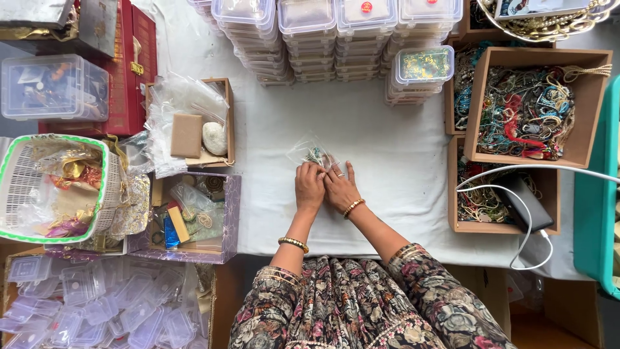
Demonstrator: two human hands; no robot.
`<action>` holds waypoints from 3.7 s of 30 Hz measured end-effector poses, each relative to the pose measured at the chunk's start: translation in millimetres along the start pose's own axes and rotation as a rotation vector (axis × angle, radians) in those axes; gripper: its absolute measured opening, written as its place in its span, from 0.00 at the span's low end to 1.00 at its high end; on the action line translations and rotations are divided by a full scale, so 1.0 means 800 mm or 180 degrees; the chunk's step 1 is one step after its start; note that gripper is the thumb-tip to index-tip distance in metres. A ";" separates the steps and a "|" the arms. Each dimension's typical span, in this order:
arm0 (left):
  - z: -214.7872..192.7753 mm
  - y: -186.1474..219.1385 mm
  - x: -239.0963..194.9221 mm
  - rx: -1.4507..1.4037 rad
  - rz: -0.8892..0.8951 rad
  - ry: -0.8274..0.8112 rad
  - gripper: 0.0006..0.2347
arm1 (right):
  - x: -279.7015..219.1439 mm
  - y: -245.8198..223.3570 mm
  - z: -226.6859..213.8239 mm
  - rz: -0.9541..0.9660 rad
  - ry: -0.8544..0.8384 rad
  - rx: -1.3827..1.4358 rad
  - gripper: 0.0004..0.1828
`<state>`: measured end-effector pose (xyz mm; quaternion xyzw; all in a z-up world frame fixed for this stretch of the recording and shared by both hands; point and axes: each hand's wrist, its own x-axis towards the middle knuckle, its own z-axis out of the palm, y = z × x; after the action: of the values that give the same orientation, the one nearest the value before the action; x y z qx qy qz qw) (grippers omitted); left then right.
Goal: The person wraps a small green item in a patterned pouch, places it in a clear plastic container, and closes it. Then the person picks up a beaded necklace, places it in a small plastic bag, and puts the bag into another patterned pouch before placing it in a clear plastic container.
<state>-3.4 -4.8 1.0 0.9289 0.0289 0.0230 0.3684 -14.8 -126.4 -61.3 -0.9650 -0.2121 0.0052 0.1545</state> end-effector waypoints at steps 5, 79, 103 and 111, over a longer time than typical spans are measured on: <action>-0.005 -0.030 -0.002 0.0005 0.0010 0.0295 0.10 | -0.027 0.018 0.008 -0.0216 -0.0334 0.0243 0.32; -0.096 0.020 0.058 -0.0385 0.0255 0.0167 0.38 | 0.084 -0.004 -0.190 -0.0114 0.0756 0.1628 0.25; -0.055 0.001 0.047 -0.1915 0.0008 -0.0450 0.06 | 0.052 0.047 -0.139 0.0341 0.0816 0.2545 0.09; -0.020 -0.042 0.047 -0.2149 -0.0584 -0.0542 0.07 | 0.052 0.068 -0.079 0.1503 0.0248 0.3912 0.08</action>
<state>31.9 32.7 -9.7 0.7470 0.0722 -0.0794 0.6561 50.2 -174.5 -15.0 -0.7212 0.0527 0.1242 0.6795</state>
